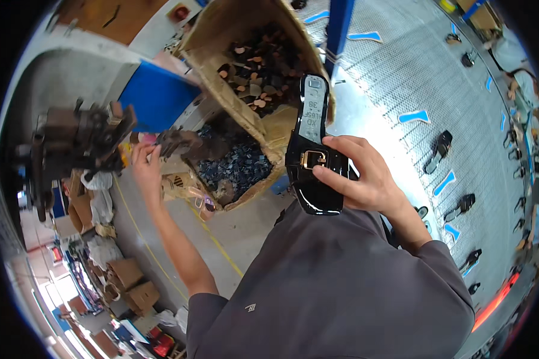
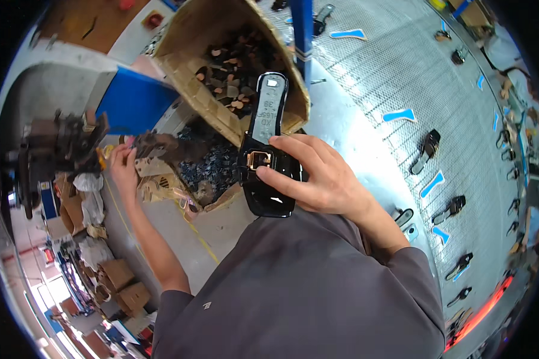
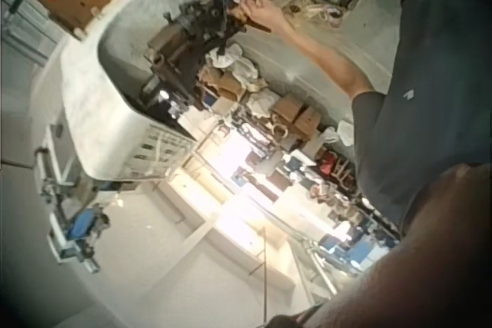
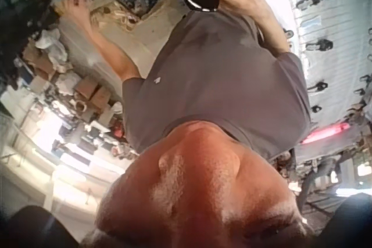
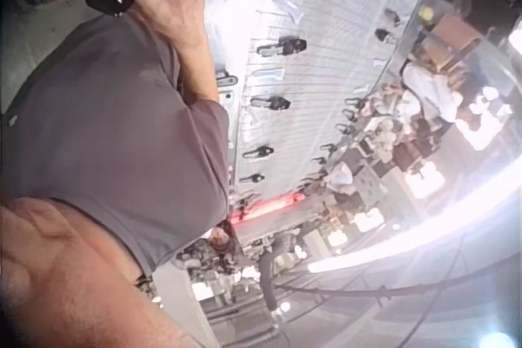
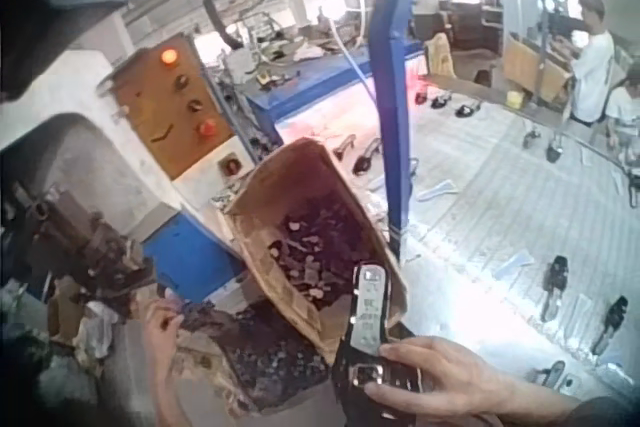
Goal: The person repeatedly picks up a black slipper upper and a tan sole, places them into a hydraulic press, and activates the machine to bond them. After pressing, the person removes the assembled slipper and places it on a metal mesh table. This cycle is repeated for multiple units throughout the clip.
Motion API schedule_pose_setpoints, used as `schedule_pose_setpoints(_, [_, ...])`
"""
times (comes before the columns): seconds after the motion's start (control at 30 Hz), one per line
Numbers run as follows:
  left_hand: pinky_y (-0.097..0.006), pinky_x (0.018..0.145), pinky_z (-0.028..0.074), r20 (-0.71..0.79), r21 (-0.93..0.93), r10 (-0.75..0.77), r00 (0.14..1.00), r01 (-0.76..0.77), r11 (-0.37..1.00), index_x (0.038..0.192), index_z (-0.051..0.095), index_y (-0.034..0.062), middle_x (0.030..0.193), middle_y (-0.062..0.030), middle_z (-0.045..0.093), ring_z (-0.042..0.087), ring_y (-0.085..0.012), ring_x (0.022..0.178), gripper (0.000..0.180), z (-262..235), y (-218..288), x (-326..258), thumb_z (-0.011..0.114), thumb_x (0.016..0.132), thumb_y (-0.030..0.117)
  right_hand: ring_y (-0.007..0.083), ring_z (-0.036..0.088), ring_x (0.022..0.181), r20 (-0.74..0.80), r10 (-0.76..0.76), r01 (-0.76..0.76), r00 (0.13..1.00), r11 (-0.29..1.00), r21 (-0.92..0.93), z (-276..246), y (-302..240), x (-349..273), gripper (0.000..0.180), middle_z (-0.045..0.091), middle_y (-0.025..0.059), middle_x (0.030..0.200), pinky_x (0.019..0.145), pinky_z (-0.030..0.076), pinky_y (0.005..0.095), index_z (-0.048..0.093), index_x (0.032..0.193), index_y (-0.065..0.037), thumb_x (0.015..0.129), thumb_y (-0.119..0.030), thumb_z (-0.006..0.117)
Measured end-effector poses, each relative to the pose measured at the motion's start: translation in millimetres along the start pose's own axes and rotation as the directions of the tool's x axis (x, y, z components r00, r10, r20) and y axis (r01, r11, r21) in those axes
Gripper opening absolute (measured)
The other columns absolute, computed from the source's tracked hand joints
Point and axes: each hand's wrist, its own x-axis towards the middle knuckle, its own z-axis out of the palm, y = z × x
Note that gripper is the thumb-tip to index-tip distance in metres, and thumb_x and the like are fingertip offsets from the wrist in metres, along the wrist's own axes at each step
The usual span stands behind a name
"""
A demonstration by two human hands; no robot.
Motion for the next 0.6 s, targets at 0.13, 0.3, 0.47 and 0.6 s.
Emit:
schedule_pose_setpoints(0.13, [-0.042, 0.09, 0.049, 0.183, 0.209, 0.096, 0.978, -0.134, 0.969, 0.094, 0.069, -0.0035, 0.11, -0.0135, 0.066, 0.062, -0.0337, 0.105, 0.016, -30, 1, 13, 0.069, 0.095, 0.013, 0.0353, 0.065, 0.105, 0.159, 0.216, -0.228, 0.963, 0.972, 0.061, -13, 37, -30, 0.061, 0.059, 0.0202, 0.13, 0.087, 0.057, 0.0401, 0.068, 0.128, -0.016, 0.07, -0.01, 0.081])
schedule_pose_setpoints(0.3, [-0.047, 0.094, 0.05, 0.232, 0.448, 0.098, 0.968, -0.196, 0.872, 0.117, 0.067, -0.0033, 0.118, -0.0193, 0.066, 0.063, -0.0398, 0.107, 0.033, -37, 30, -13, 0.071, 0.094, 0.021, 0.0361, 0.061, 0.119, 0.413, 0.69, -0.778, 0.595, 0.623, 0.078, -39, 151, -105, 0.07, 0.056, 0.0156, 0.137, 0.095, 0.054, 0.0414, 0.064, 0.135, -0.021, 0.071, 0.004, 0.077])
schedule_pose_setpoints(0.47, [-0.048, 0.104, 0.048, 0.223, 0.67, 0.318, 0.921, -0.382, 0.636, 0.134, 0.059, -0.0049, 0.129, -0.0243, 0.065, 0.062, -0.042, 0.118, 0.053, 28, 121, 1, 0.074, 0.092, 0.024, 0.0399, 0.055, 0.121, -0.067, 0.633, -0.581, 0.771, 0.657, -0.481, -19, 381, -227, 0.072, 0.057, 0.0149, 0.131, 0.099, 0.048, 0.0465, 0.059, 0.134, -0.013, 0.067, 0.017, 0.061])
schedule_pose_setpoints(0.6, [-0.041, 0.092, 0.052, 0.26, 0.074, 0.016, 0.965, -0.036, 0.997, 0.11, 0.071, 0.0007, 0.114, -0.0182, 0.071, 0.068, -0.0354, 0.106, 0.022, 179, 204, 37, 0.069, 0.095, 0.016, 0.0423, 0.047, 0.136, -0.179, 0.714, -0.662, 0.677, 0.483, -0.574, -6, 451, -305, 0.085, 0.047, 0.0195, 0.151, 0.111, 0.042, 0.0484, 0.049, 0.148, -0.013, 0.068, 0.011, 0.066])
